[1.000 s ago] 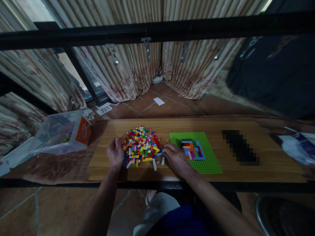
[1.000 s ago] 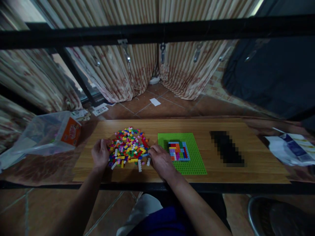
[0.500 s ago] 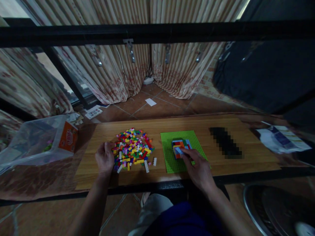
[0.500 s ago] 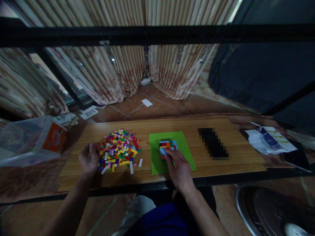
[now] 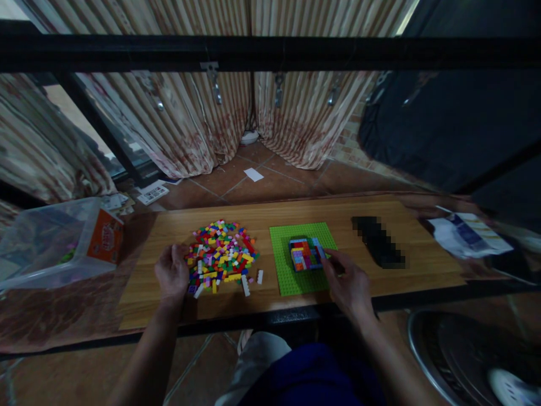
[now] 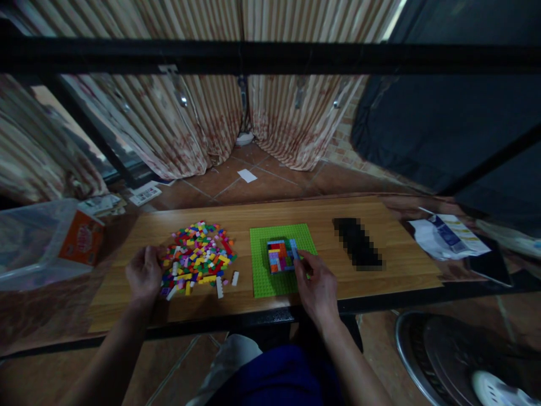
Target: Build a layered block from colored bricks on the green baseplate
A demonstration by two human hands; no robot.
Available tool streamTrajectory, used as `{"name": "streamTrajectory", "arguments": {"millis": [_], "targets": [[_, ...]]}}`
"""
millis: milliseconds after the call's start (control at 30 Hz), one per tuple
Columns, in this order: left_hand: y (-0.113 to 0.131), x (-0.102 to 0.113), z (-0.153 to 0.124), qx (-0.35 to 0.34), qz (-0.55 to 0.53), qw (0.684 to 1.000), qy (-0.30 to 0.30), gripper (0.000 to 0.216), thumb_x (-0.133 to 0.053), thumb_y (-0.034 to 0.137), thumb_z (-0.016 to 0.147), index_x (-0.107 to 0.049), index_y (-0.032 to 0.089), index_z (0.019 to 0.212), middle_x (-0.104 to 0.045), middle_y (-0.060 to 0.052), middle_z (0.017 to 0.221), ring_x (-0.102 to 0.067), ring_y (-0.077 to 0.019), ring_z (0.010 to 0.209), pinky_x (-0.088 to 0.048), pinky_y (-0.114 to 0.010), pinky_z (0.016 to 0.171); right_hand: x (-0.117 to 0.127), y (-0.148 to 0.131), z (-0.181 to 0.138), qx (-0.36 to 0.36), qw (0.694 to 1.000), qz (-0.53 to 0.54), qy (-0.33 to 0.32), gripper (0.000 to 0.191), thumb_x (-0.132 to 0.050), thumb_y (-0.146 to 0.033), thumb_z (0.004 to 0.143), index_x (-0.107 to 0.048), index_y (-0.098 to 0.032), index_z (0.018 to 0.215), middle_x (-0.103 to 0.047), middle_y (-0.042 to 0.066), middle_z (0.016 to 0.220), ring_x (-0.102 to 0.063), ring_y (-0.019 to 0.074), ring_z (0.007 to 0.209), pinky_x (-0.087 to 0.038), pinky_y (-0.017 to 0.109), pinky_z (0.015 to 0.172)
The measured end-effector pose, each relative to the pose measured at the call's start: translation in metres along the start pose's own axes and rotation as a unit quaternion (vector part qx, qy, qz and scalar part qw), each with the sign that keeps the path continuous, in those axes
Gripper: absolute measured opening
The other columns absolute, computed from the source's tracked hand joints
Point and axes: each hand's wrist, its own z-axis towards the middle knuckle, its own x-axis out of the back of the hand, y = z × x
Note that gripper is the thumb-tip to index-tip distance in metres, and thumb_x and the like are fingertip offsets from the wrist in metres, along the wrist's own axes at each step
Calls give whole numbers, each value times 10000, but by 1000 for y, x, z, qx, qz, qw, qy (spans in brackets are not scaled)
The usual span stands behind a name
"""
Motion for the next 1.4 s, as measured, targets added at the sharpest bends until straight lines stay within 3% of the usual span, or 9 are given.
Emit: {"name": "streamTrajectory", "arguments": {"millis": [367,867,1400], "targets": [[-3,-1,-1,-21,-6,1000,-1,318,-406,343,898,-587,184,691,-676,-49,760,-617,-162,708,-449,-250,636,-50,-27,21,130,985,-109,-10,293,-448,-297,905,-671,-202,1070,-703,90,922,-618,231,831,-468,397,798],[0,-1,-2,-9,-11,1000,-1,324,-411,361,895,-608,176,716,-671,-44,736,-618,-157,714,-450,-243,667,-55,-25,19,144,972,-187,-7,273,-486,-264,887,-682,-172,1054,-719,83,923,-604,236,839,-396,365,792],[-6,-2,-2,-15,-5,1000,-4,305,-434,372,898,-616,182,744,-677,-41,758,-624,-156,720,-436,-246,649,-63,-27,19,165,965,-199,28,254,-508,-199,848,-706,-141,996,-706,108,867,-602,235,836,-429,366,797]]}}
